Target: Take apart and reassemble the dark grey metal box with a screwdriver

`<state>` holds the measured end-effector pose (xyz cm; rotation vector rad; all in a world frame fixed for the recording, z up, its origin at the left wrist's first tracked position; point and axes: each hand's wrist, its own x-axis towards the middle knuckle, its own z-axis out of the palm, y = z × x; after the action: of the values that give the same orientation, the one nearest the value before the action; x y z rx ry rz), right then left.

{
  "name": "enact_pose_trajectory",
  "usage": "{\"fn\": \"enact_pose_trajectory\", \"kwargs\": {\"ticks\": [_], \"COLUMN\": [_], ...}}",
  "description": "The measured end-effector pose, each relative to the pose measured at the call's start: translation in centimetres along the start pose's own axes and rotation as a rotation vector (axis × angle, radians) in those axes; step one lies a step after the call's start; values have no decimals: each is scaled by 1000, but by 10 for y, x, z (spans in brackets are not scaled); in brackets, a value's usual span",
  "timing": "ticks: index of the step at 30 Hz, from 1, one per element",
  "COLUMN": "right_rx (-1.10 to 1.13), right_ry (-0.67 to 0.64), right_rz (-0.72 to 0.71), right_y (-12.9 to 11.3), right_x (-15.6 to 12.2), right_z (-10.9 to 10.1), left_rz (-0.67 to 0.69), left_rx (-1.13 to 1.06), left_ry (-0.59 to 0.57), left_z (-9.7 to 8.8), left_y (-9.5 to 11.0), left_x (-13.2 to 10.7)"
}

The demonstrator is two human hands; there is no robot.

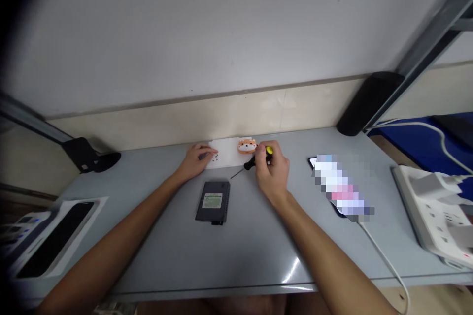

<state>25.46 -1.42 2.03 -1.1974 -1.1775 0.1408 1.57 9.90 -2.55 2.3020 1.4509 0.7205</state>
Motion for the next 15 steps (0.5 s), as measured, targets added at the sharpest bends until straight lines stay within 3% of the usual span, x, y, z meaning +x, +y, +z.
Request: {"fn": "enact_pose_trajectory", "kwargs": {"ticks": [5, 7, 9, 12, 15], "right_rx": [-19, -21, -25, -60, -110], "right_ry": [7, 17, 24, 13, -2], "right_rz": [-11, -17, -30, -70, -145], "right_y": [4, 4, 3, 0, -5], "right_x": [1, 1, 2, 2, 2], "right_z": [0, 0, -1, -3, -4], "left_rz": [20, 75, 161, 192, 233], "left_rx": [-29, -72, -186, -370, -358], "left_ry": [89, 74, -93, -534, -637], "left_z": [-3, -10, -22, -44, -54], "left_y": [9, 19, 30, 43, 48], "left_x": [-24, -40, -55, -68, -70]}}
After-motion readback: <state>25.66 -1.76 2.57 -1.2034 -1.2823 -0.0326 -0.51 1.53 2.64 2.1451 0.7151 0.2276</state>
